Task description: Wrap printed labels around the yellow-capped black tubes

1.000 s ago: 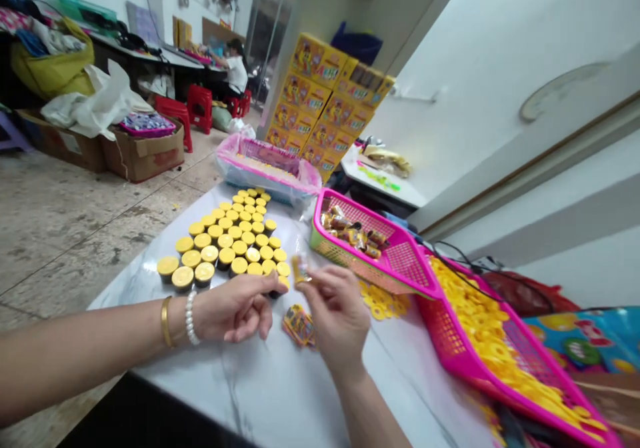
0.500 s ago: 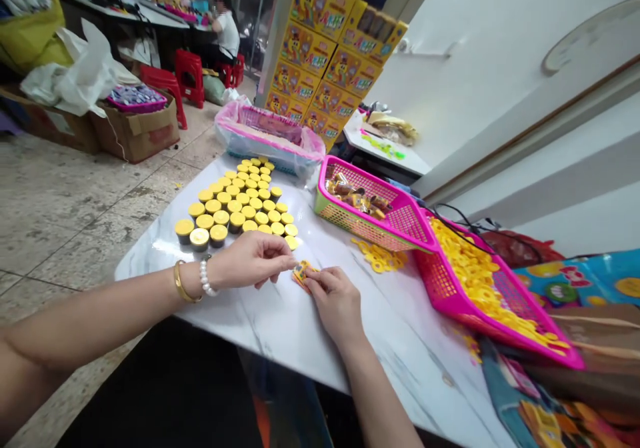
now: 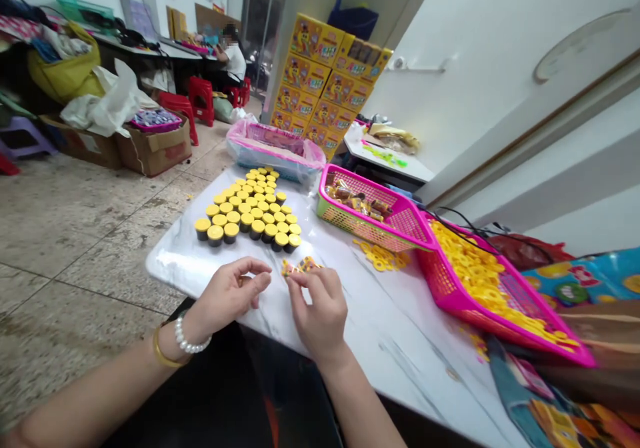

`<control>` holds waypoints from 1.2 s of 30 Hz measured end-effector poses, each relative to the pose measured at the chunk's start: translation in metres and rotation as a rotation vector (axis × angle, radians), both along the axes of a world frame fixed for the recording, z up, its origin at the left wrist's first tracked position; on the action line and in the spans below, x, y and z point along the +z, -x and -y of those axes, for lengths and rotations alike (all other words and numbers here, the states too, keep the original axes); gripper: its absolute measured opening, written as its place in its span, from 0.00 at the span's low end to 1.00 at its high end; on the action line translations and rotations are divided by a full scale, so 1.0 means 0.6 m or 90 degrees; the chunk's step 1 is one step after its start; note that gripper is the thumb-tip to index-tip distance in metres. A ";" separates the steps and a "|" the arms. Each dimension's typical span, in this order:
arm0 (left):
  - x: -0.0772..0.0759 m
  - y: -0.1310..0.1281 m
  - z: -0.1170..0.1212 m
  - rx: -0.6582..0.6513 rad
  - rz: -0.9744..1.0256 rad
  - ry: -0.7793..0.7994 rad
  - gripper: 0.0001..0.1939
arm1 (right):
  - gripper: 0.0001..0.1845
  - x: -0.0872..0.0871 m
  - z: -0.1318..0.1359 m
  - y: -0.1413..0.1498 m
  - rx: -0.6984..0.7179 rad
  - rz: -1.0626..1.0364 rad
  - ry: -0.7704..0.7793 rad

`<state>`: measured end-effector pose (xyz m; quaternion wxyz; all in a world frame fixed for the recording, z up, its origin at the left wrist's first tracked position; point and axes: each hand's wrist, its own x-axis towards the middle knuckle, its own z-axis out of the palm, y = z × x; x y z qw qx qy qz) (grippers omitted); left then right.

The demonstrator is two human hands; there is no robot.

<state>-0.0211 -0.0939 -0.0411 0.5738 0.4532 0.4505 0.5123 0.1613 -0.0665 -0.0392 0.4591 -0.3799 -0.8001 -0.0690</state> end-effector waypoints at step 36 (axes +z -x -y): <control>-0.004 0.015 0.112 0.224 -0.116 -0.124 0.14 | 0.28 -0.034 0.101 0.080 0.003 -0.287 0.423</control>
